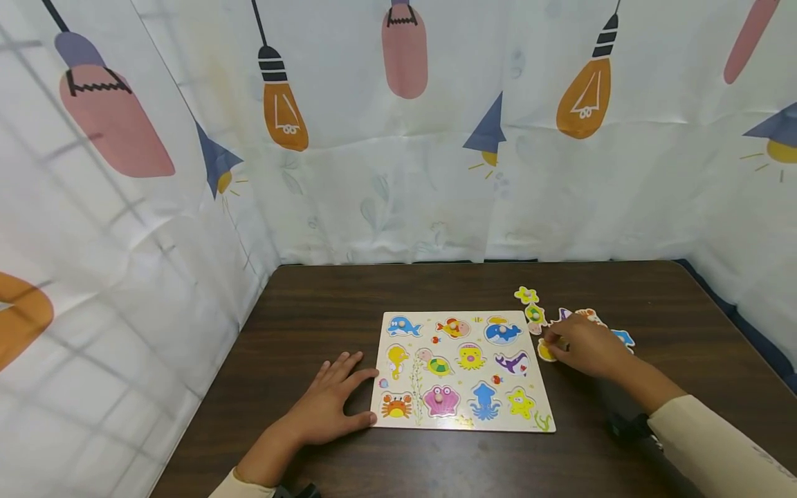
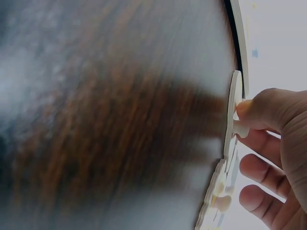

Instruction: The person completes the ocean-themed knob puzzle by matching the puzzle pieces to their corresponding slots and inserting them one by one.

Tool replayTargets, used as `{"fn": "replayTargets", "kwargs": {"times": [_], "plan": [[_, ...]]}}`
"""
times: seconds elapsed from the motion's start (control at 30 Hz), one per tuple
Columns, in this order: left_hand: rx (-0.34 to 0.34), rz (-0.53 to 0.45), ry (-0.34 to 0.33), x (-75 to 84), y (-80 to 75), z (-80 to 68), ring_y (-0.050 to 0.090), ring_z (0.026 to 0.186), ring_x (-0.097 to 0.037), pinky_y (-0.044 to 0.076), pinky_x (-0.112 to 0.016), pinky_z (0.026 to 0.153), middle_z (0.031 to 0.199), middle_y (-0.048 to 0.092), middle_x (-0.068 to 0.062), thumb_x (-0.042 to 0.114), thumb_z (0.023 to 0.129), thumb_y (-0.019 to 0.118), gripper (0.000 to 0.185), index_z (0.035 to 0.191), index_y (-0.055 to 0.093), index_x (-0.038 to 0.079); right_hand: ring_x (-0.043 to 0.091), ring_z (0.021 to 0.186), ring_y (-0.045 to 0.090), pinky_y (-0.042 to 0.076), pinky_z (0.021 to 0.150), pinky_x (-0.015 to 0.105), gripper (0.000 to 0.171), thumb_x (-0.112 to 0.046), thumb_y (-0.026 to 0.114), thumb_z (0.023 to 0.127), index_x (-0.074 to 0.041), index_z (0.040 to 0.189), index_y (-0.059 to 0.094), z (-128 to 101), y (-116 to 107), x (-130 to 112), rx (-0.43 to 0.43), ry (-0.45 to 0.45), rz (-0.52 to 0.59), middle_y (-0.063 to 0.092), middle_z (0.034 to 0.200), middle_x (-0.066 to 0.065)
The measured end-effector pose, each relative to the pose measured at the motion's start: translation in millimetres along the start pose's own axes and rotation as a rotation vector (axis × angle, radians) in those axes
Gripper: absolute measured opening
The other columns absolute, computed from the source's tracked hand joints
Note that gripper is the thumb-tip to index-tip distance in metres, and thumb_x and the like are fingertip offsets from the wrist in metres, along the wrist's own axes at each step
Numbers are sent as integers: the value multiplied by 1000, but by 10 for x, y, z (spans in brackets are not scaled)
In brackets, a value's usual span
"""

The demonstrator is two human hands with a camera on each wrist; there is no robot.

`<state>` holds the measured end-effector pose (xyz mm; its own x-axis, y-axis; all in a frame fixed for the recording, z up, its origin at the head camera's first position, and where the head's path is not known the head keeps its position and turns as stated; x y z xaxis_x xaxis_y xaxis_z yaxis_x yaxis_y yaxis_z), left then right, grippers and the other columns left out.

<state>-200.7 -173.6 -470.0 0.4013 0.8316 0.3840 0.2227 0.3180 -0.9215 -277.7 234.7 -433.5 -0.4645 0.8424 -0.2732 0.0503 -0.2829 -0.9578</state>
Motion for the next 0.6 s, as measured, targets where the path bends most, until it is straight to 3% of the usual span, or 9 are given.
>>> {"fn": "replayTargets", "kwargs": {"times": [0.23,0.6], "plan": [[12,-2,9,6,-13,-6,18,154,-39,11,-65,120,165,29,-12,71,89,62,74,151,49,32,12,82,57,54,71,39,12,-10,80,85,-20,89,75,-58,-5,25,10,-34,9,66,88,-13],[7,4,-4,-22,0,-5,16,155,-35,9,-61,121,167,27,-9,69,89,65,76,152,48,33,14,85,60,55,75,42,12,-12,81,84,-16,95,77,-144,-9,61,-22,1,-8,66,89,-10]]}}
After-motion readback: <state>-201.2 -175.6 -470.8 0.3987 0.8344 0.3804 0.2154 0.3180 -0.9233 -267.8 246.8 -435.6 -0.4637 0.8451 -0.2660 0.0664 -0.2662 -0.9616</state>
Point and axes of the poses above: each hand's wrist, its own z-axis towards the middle knuckle, its own y-axis out of the palm, x = y × z, the point moved 10 cm from there along z, towards the middle knuckle
